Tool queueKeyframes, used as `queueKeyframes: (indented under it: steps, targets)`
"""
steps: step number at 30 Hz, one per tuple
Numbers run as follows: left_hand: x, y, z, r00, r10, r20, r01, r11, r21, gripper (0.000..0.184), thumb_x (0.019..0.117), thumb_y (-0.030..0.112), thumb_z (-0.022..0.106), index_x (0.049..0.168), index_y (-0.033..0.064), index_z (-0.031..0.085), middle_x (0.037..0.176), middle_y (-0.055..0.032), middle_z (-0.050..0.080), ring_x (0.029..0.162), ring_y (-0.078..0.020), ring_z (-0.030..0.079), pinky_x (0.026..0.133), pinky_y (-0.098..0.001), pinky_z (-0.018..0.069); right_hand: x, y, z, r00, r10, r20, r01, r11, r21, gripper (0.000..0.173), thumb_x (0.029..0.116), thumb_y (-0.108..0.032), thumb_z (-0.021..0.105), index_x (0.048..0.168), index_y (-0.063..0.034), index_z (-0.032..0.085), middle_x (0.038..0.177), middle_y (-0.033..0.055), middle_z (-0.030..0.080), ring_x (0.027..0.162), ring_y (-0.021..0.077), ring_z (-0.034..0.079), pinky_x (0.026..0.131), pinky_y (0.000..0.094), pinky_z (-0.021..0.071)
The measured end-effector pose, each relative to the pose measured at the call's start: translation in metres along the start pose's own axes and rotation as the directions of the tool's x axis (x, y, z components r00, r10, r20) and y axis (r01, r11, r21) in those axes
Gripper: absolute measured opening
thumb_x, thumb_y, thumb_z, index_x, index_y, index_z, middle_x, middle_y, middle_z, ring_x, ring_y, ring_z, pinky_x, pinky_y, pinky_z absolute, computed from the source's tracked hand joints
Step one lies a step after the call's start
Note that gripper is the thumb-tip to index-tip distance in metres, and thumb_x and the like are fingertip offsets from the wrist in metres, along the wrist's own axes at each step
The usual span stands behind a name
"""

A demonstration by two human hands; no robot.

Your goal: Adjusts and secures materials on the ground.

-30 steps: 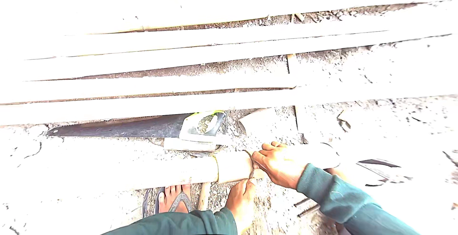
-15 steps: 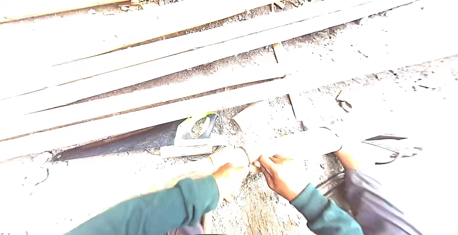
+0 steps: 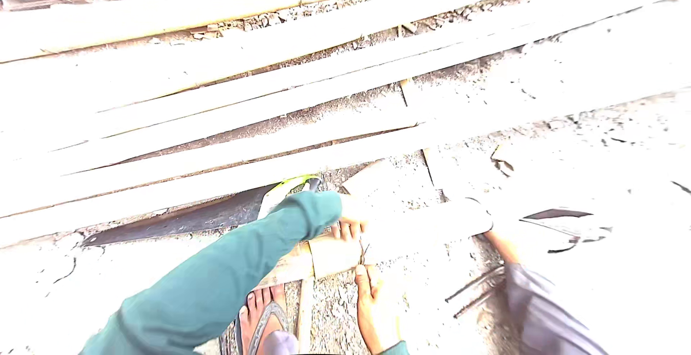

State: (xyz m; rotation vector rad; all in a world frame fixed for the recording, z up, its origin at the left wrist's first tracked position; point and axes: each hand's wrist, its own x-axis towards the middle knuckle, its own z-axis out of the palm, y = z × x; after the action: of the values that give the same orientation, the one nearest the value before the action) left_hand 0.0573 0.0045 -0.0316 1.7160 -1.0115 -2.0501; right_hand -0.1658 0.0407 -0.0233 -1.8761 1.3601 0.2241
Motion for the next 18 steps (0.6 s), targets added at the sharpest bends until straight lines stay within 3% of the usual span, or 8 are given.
queueKeyframes:
  steps: [2, 4, 5, 8, 11, 15, 16, 18]
  targets:
    - [-0.006, -0.020, -0.009, 0.976, 0.160, -0.149, -0.145, 0.984, 0.107, 0.041, 0.1106, 0.033, 0.047, 0.125, -0.0003, 0.065, 0.113, -0.0183, 0.068, 0.100, -0.0259, 0.064, 0.092, -0.0458, 0.0504, 0.001, 0.005, -0.002, 1.000, -0.012, 0.000, 0.012, 0.999, 0.045, 0.036, 0.1054, -0.027, 0.047, 0.095, -0.0028, 0.072, 0.085, 0.0136, 0.065, 0.083, 0.0291, 0.065, 0.076, 0.0516, 0.0515]
    - [-0.006, -0.051, -0.005, 0.971, 0.237, -0.026, -0.227, 0.953, 0.202, 0.043, 0.1043, 0.027, 0.061, 0.140, 0.0018, 0.058, 0.131, -0.0226, 0.065, 0.121, -0.0343, 0.063, 0.108, -0.0547, 0.0456, -0.001, 0.003, -0.006, 0.996, 0.072, 0.055, -0.080, 0.982, 0.170, 0.036, 0.1050, -0.027, 0.051, 0.109, 0.0001, 0.074, 0.103, 0.0194, 0.066, 0.098, 0.0307, 0.063, 0.086, 0.0506, 0.0507]
    - [-0.007, -0.060, 0.003, 0.967, 0.244, 0.068, -0.253, 0.936, 0.245, 0.052, 0.0994, 0.025, 0.068, 0.144, 0.0027, 0.054, 0.134, -0.0233, 0.063, 0.124, -0.0360, 0.061, 0.109, -0.0575, 0.0444, 0.000, 0.001, -0.008, 0.981, 0.157, 0.113, -0.181, 0.949, 0.257, 0.037, 0.1061, -0.027, 0.050, 0.118, 0.0027, 0.069, 0.110, 0.0201, 0.065, 0.099, 0.0299, 0.063, 0.083, 0.0490, 0.0504]
    - [-0.002, -0.065, 0.032, 0.945, 0.300, 0.134, -0.328, 0.864, 0.383, 0.049, 0.0833, 0.024, 0.084, 0.121, -0.0019, 0.067, 0.114, -0.0260, 0.067, 0.109, -0.0437, 0.064, 0.091, -0.0688, 0.0474, 0.011, 0.004, -0.015, 0.893, 0.364, 0.264, -0.448, 0.769, 0.456, 0.051, 0.1075, -0.036, 0.048, 0.144, 0.0002, 0.048, 0.135, 0.0214, 0.063, 0.121, 0.0359, 0.062, 0.093, 0.0590, 0.0506]
    - [-0.014, -0.061, 0.047, 0.994, 0.095, -0.050, -0.071, 0.932, 0.354, 0.070, 0.0792, 0.039, 0.087, 0.128, -0.0035, 0.061, 0.120, -0.0274, 0.066, 0.114, -0.0456, 0.063, 0.094, -0.0700, 0.0479, 0.031, 0.019, -0.017, 0.874, 0.377, 0.306, -0.485, 0.656, 0.579, 0.052, 0.1083, -0.041, 0.045, 0.139, -0.0003, 0.055, 0.132, 0.0173, 0.065, 0.123, 0.0294, 0.061, 0.097, 0.0530, 0.0505]
    - [-0.037, -0.053, 0.070, 0.963, -0.054, -0.263, 0.144, 0.930, 0.339, 0.104, 0.0746, 0.047, 0.089, 0.152, -0.0007, 0.037, 0.136, -0.0274, 0.057, 0.122, -0.0446, 0.060, 0.099, -0.0622, 0.0498, 0.035, 0.043, -0.016, 0.913, 0.187, 0.361, -0.403, 0.538, 0.740, 0.036, 0.1071, -0.028, 0.035, 0.119, -0.0015, 0.055, 0.105, 0.0109, 0.071, 0.099, 0.0237, 0.071, 0.084, 0.0441, 0.0591]
    - [-0.041, -0.051, 0.076, 0.952, -0.046, -0.304, 0.158, 0.921, 0.355, 0.107, 0.0757, 0.047, 0.088, 0.155, 0.0004, 0.034, 0.141, -0.0268, 0.054, 0.126, -0.0441, 0.057, 0.102, -0.0602, 0.0487, 0.035, 0.047, -0.017, 0.916, 0.144, 0.374, -0.393, 0.503, 0.770, 0.037, 0.1043, -0.030, 0.033, 0.120, -0.0026, 0.052, 0.103, 0.0093, 0.071, 0.097, 0.0227, 0.071, 0.085, 0.0440, 0.0593]
    - [-0.050, -0.050, 0.091, 0.923, -0.001, -0.384, 0.170, 0.898, 0.406, 0.101, 0.0819, 0.041, 0.082, 0.159, 0.0035, 0.030, 0.147, -0.0251, 0.050, 0.132, -0.0433, 0.052, 0.108, -0.0573, 0.0439, 0.038, 0.051, -0.023, 0.912, 0.082, 0.402, -0.394, 0.452, 0.800, 0.059, 0.1069, -0.046, 0.019, 0.142, -0.0007, 0.035, 0.117, 0.0132, 0.065, 0.103, 0.0249, 0.068, 0.089, 0.0464, 0.0582]
